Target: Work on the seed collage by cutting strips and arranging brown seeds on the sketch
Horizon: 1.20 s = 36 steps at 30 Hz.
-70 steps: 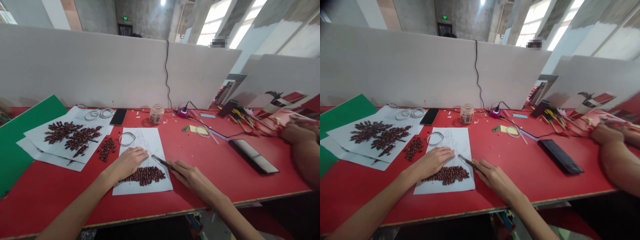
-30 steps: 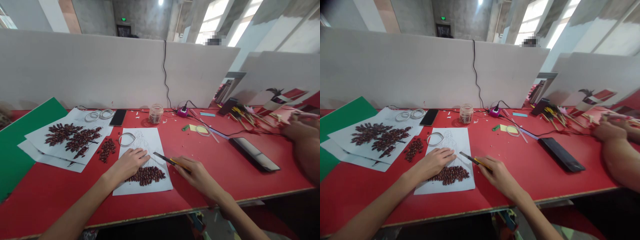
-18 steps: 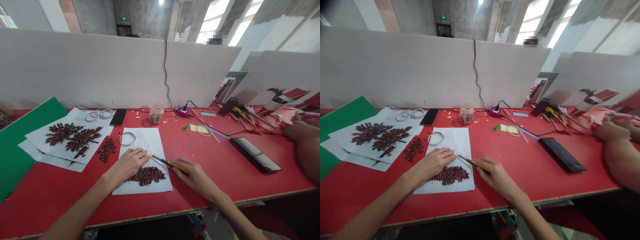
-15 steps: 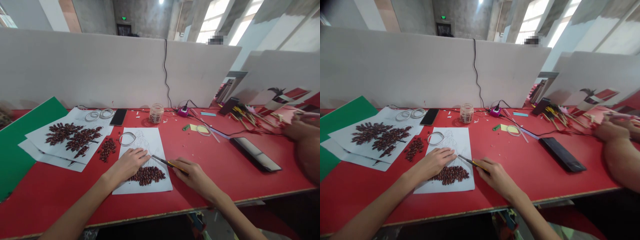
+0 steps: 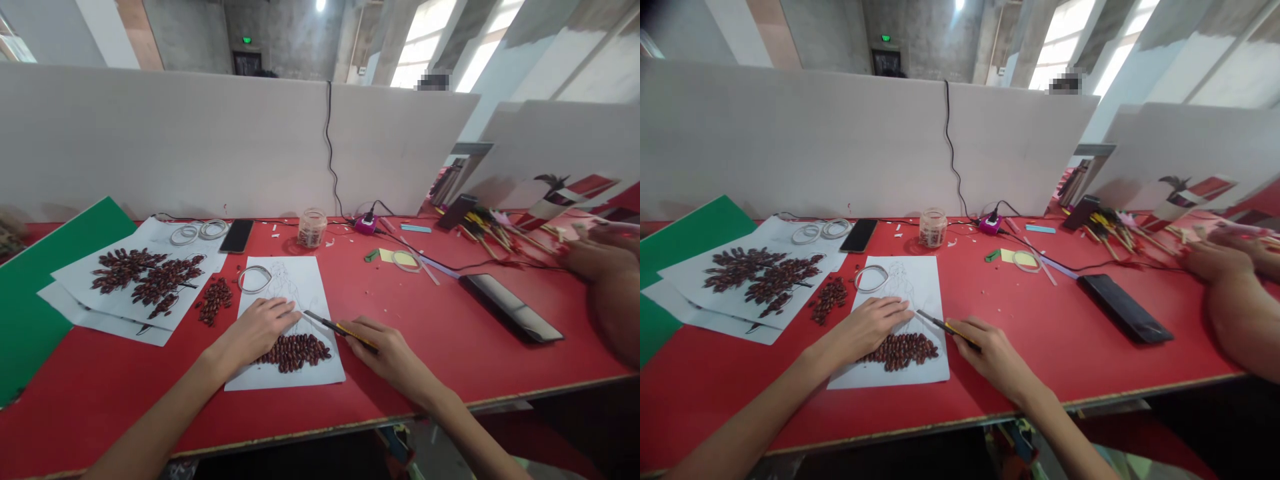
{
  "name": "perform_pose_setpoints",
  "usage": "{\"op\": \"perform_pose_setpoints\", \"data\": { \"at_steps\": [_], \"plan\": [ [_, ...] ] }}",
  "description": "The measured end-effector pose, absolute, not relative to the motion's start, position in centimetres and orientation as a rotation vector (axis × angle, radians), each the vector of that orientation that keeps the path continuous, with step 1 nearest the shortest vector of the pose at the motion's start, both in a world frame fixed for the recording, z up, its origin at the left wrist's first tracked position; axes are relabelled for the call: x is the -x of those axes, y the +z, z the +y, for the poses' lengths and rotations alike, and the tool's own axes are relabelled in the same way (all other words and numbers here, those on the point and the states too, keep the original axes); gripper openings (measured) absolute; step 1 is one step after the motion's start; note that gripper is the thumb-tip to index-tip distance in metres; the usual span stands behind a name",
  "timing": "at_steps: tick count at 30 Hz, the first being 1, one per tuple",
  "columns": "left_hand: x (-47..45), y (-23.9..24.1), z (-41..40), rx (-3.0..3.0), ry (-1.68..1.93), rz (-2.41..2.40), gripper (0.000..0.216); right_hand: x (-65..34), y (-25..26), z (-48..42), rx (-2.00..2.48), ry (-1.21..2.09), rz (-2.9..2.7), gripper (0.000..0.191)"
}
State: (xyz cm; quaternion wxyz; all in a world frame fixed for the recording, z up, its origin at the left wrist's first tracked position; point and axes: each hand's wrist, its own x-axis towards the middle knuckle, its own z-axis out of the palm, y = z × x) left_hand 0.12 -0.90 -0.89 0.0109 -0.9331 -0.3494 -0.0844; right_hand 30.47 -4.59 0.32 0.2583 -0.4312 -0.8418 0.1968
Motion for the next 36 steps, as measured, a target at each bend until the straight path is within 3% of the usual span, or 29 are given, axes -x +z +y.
{"op": "perform_pose_setpoints", "data": {
  "at_steps": [36],
  "plan": [
    [-0.12, -0.44, -0.97, 3.002, -0.275, -1.150, 0.049, -29.91, 0.36, -5.09, 1.241, 0.559, -2.235, 0.034]
  ]
}}
